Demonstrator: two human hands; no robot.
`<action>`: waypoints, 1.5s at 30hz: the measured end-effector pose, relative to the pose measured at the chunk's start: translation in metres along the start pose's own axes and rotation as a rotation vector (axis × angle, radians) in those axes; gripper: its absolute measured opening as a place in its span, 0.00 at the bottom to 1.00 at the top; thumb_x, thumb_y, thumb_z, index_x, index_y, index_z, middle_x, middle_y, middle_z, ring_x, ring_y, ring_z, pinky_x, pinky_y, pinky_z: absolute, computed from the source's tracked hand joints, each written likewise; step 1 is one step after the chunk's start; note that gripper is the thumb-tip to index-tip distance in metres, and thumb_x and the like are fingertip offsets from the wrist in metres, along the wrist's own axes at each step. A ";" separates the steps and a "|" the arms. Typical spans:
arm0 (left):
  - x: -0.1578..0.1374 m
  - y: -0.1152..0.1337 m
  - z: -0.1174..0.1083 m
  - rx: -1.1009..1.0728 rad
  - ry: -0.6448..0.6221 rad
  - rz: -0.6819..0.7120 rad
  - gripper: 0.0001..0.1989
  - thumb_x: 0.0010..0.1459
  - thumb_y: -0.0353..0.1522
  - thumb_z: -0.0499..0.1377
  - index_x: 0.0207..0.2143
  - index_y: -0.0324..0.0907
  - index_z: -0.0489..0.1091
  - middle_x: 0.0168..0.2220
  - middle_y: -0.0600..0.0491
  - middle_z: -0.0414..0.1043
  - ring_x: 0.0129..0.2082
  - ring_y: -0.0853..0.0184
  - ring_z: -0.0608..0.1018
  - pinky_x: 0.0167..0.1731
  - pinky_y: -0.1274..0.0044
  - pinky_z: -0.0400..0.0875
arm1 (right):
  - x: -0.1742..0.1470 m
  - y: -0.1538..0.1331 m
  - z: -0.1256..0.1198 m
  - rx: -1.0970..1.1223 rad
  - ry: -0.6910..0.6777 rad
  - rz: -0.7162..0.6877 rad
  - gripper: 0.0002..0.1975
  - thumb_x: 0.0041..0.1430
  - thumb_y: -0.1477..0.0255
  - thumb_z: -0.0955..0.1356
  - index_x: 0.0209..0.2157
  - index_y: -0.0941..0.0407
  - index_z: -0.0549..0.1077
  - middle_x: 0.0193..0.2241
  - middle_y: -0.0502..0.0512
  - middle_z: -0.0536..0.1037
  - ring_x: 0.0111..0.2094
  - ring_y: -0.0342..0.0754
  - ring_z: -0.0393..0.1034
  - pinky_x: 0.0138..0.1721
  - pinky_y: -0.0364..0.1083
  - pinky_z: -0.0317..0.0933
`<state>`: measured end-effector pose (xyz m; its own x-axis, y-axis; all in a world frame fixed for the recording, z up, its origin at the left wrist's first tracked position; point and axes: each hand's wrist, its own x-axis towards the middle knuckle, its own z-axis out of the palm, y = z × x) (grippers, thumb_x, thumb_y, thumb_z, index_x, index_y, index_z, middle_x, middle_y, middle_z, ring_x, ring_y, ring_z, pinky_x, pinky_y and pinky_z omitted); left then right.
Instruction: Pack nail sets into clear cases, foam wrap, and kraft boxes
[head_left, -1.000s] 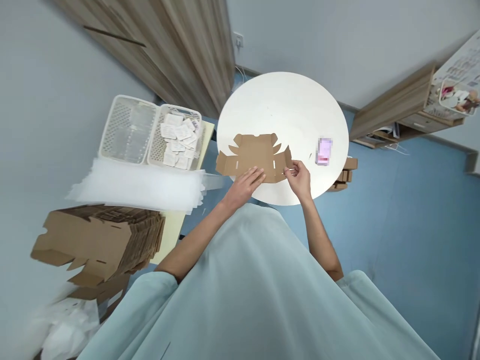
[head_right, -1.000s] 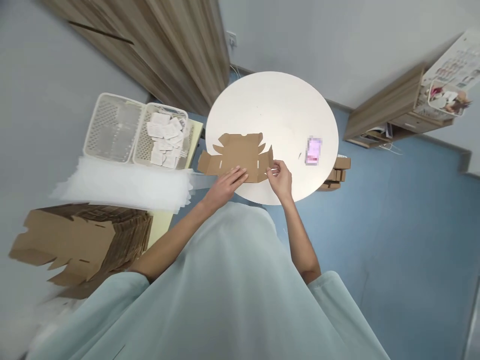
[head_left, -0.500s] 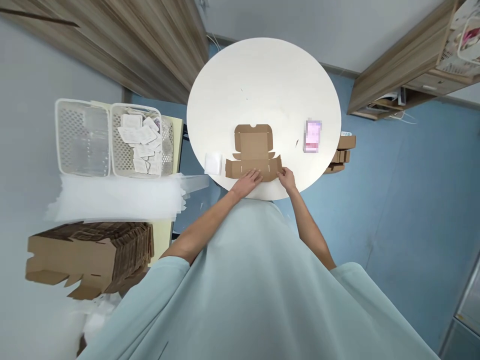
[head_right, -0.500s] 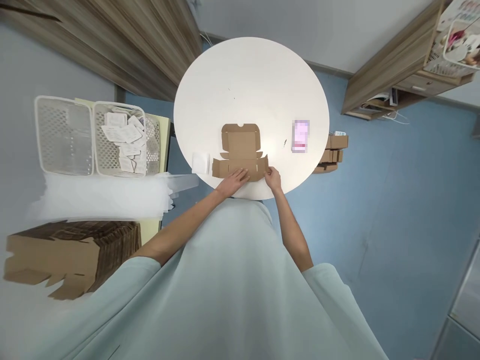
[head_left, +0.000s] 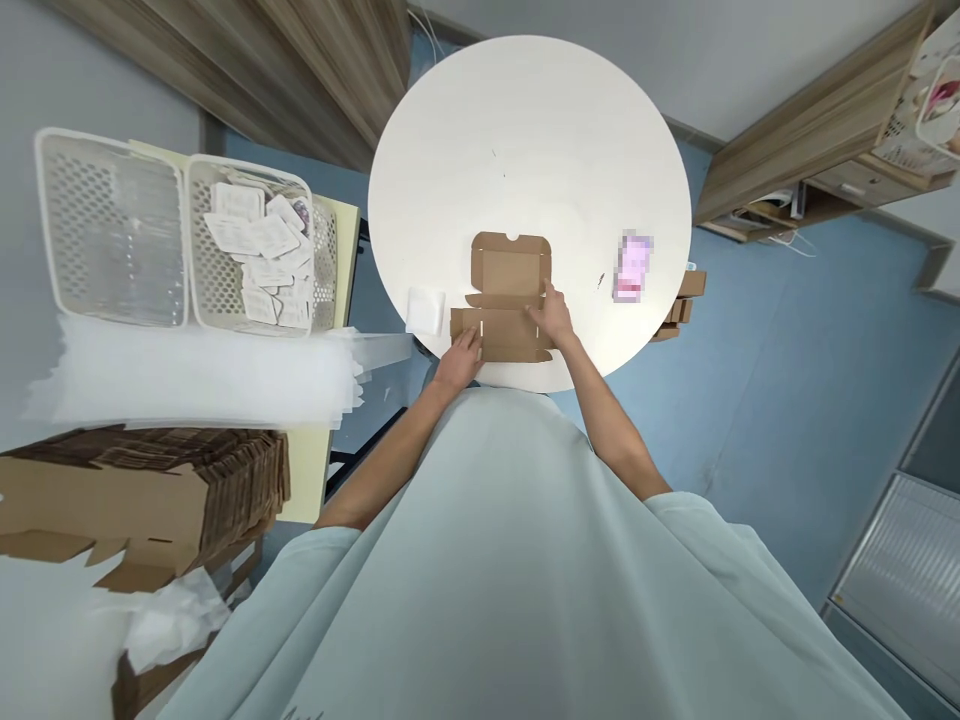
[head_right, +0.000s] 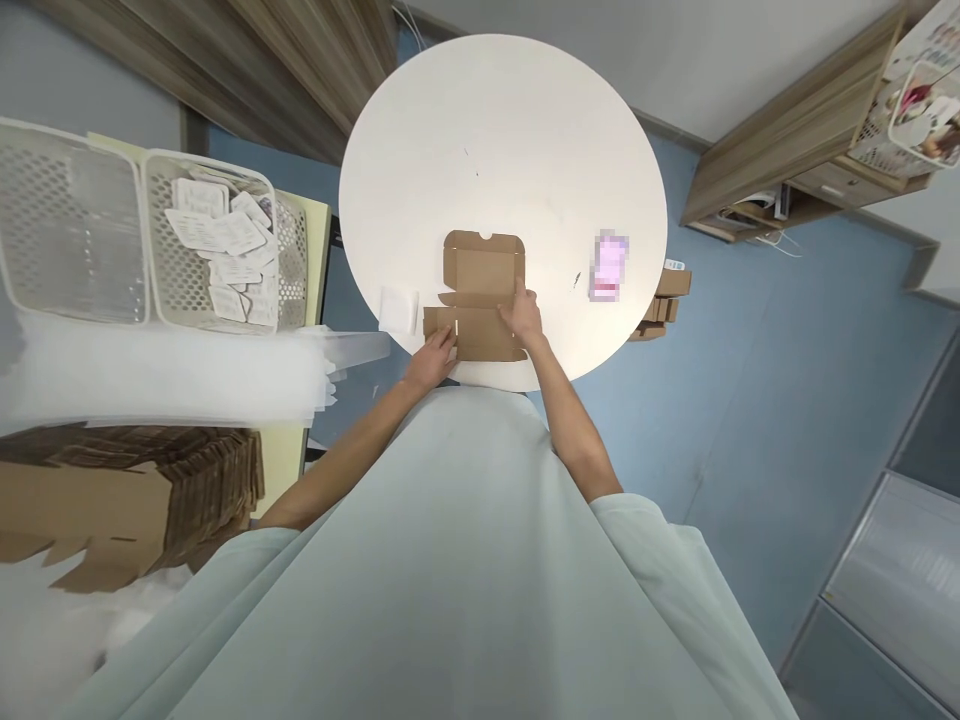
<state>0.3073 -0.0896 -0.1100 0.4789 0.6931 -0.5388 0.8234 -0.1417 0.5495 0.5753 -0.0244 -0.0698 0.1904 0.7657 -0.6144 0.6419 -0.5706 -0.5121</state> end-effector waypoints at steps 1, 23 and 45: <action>-0.001 -0.002 0.001 -0.016 0.002 -0.003 0.32 0.71 0.27 0.60 0.74 0.27 0.67 0.82 0.27 0.55 0.82 0.42 0.61 0.80 0.52 0.63 | 0.007 -0.001 0.004 -0.022 -0.012 0.011 0.42 0.68 0.69 0.71 0.80 0.62 0.58 0.70 0.79 0.69 0.65 0.69 0.73 0.70 0.71 0.68; 0.006 0.002 -0.018 -0.107 0.119 -0.136 0.35 0.76 0.34 0.58 0.82 0.41 0.60 0.71 0.37 0.74 0.69 0.46 0.78 0.70 0.59 0.73 | -0.037 0.057 0.028 -0.272 -0.234 -0.207 0.71 0.61 0.60 0.83 0.86 0.41 0.32 0.81 0.73 0.52 0.69 0.74 0.72 0.65 0.70 0.75; -0.003 0.009 -0.019 -0.174 0.280 -0.383 0.12 0.73 0.32 0.60 0.55 0.42 0.76 0.57 0.41 0.82 0.54 0.50 0.85 0.61 0.61 0.77 | -0.038 0.048 0.031 -0.272 -0.252 -0.203 0.73 0.61 0.61 0.83 0.86 0.42 0.30 0.81 0.74 0.50 0.72 0.74 0.69 0.67 0.69 0.73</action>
<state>0.3074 -0.0793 -0.0912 0.0322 0.8388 -0.5434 0.8497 0.2633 0.4567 0.5752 -0.0901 -0.0894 -0.1263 0.7388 -0.6620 0.8267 -0.2905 -0.4819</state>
